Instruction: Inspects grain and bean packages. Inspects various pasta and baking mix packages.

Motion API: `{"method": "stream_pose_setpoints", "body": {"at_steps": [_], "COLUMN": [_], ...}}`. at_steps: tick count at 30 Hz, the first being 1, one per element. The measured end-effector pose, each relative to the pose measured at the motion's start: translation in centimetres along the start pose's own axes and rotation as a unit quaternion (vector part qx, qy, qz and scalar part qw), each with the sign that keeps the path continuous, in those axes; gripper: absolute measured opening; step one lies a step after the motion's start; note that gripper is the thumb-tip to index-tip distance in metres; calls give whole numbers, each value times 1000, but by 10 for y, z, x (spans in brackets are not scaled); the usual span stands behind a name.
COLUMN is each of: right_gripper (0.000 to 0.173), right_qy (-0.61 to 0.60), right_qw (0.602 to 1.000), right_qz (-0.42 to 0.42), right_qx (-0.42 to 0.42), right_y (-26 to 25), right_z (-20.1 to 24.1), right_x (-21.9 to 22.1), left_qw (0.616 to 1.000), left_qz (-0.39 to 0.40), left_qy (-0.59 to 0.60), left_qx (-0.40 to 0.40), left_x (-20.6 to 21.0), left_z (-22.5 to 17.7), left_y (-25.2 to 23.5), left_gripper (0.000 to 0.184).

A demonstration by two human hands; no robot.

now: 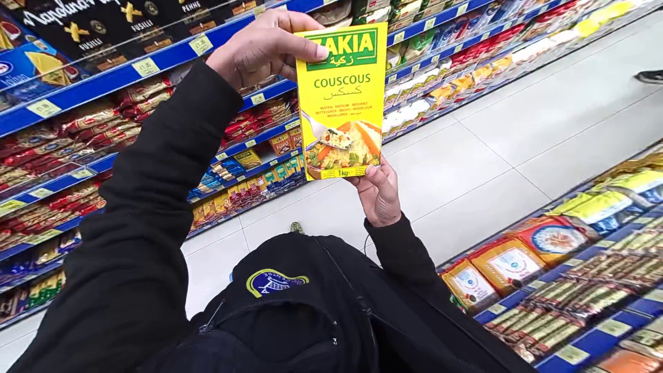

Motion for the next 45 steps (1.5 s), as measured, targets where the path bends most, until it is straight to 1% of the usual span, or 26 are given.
{"method": "stream_pose_setpoints", "body": {"at_steps": [5, 12, 21, 26, 40, 45], "right_gripper": [73, 76, 74, 75, 66, 68], "right_qy": [-3, -2, -5, -7, -17, -21], "right_qw": [1000, 1000, 1000, 1000, 1000, 999], "right_qz": [-5, 0, -1, 3, -5, -7], "right_qx": [3, 11, 12, 11, 22, 24], "right_y": [1, 3, 2, 1, -2, -5], "right_z": [-1, -2, -2, -3, -9, -8], "right_x": [-2, -3, -4, -7, -18, -22], "left_qw": [1000, 1000, 1000, 1000, 999, 998], "left_qz": [-8, -18, -5, -18, -23, -19], "left_qy": [-2, 1, -3, -8, 2, -12], "left_qx": [-6, -19, -13, -19, -47, -51], "left_x": [3, 4, 1, 6, 5, 4], "left_z": [-1, 5, 8, 5, 21, 25], "left_y": [0, 1, -2, -2, -8, -13], "left_gripper": [22, 25, 22, 21, 23, 24]}}
Point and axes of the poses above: each hand's wrist, its own y-axis away from the middle knuckle, its own x-axis out of the palm, z = x × y, the point moved 7 cm from there along -y, towards the middle knuckle, and after that the axes turned 15 degrees about x, right-handed, at the moved point
